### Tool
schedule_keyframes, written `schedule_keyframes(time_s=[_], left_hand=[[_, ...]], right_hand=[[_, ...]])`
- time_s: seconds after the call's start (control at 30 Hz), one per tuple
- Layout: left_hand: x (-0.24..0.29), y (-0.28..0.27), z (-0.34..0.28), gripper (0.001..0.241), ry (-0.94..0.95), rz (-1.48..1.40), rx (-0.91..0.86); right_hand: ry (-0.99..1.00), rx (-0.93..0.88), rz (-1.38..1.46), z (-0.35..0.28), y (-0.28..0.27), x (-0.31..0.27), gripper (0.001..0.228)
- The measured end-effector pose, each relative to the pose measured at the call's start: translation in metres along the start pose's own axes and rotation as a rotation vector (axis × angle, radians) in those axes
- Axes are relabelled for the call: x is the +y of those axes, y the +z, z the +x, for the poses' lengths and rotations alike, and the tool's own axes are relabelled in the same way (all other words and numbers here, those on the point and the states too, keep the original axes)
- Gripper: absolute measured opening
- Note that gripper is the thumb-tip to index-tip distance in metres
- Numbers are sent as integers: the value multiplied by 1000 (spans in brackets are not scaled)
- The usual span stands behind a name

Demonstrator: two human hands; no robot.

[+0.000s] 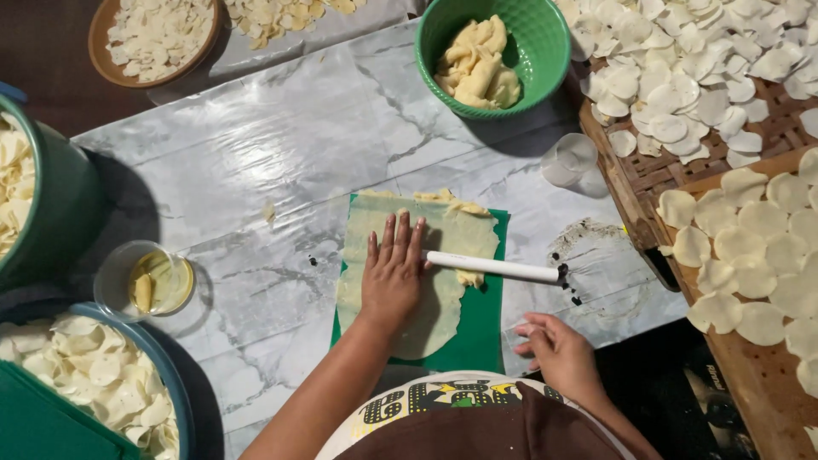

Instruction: Roll out small portions of dough into thin sheets using a rolling pin

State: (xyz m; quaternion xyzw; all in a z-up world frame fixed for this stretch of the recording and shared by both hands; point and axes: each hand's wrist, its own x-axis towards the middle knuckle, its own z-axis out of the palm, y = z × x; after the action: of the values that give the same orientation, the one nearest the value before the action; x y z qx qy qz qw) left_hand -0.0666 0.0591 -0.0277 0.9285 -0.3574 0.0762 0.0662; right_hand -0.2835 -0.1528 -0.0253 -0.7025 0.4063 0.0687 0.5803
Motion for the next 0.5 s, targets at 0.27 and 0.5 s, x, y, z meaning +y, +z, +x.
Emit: schedule_keyframes(time_s=[0.27, 0.5], left_hand=[[3, 4, 8, 68, -35, -2, 10], [-9, 14, 33, 76, -144, -83, -84]], right_hand=[[8, -106, 97, 21, 35, -6, 17], [-322, 50, -27, 84, 46, -10, 9]])
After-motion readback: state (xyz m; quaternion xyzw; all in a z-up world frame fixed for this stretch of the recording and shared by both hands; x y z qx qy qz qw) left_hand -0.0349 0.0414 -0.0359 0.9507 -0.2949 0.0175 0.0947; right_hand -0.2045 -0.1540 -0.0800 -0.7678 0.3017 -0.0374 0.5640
